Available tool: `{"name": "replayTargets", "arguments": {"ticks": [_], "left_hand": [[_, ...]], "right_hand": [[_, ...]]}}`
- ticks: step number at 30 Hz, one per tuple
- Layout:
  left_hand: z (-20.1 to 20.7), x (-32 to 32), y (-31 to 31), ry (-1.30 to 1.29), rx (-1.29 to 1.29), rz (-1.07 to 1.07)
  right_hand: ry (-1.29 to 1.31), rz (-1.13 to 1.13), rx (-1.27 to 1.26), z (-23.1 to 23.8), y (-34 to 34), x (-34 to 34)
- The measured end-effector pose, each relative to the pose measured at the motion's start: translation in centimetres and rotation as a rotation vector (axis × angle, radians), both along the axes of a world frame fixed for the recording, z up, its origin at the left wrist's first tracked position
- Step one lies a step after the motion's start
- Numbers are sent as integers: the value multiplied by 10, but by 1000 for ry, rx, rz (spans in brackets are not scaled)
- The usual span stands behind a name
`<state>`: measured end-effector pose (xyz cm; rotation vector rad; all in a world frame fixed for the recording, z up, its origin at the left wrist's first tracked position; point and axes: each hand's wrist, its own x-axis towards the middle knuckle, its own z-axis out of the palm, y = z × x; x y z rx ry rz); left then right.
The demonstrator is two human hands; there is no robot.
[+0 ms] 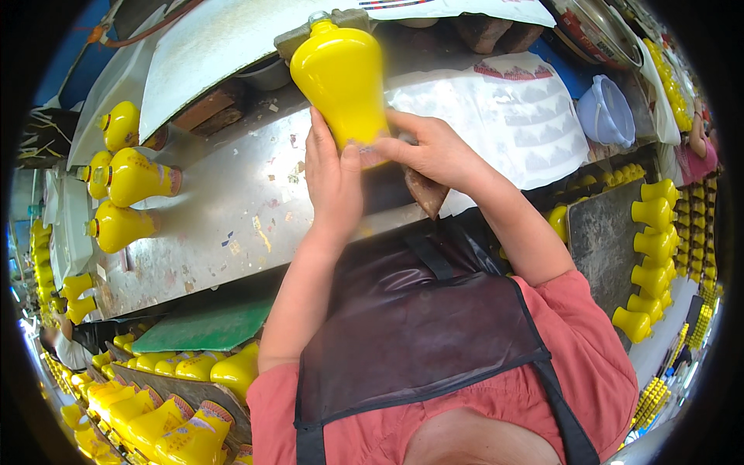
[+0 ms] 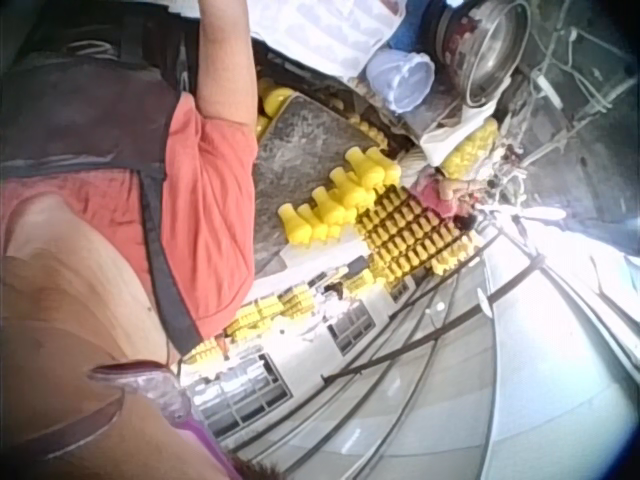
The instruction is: The person applies adhesive labels to yellow plastic bottles. They peel a label from a sheet, wrap it around the bottle, and smooth it down. The person repeats this process for multiple bottles, handling them one at a time.
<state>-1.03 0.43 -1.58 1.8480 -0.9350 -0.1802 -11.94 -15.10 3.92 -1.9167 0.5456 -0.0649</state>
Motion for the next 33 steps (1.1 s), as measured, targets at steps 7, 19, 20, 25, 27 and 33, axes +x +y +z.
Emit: {"name": "replayTargets", "arguments": {"ticks": [7, 19, 20, 25, 27, 33], "left_hand": [[7, -1, -1, -12, 34, -6], [16, -11, 0, 277, -96, 53], [14, -7, 0, 252, -79, 36], [1, -1, 1, 10, -1, 11], [-1, -3, 0, -38, 22, 26], [0, -4, 0, -58, 59, 17]], "right_hand": [[-24, 6, -97, -6, 4, -1], [-159, 12, 72, -11, -2, -5], [-169, 10, 92, -12, -2, -4], [-131, -12, 17, -16, 3, -2], [-158, -11, -20, -17, 4, -1], [-154, -4, -54, -19, 4, -2]]}}
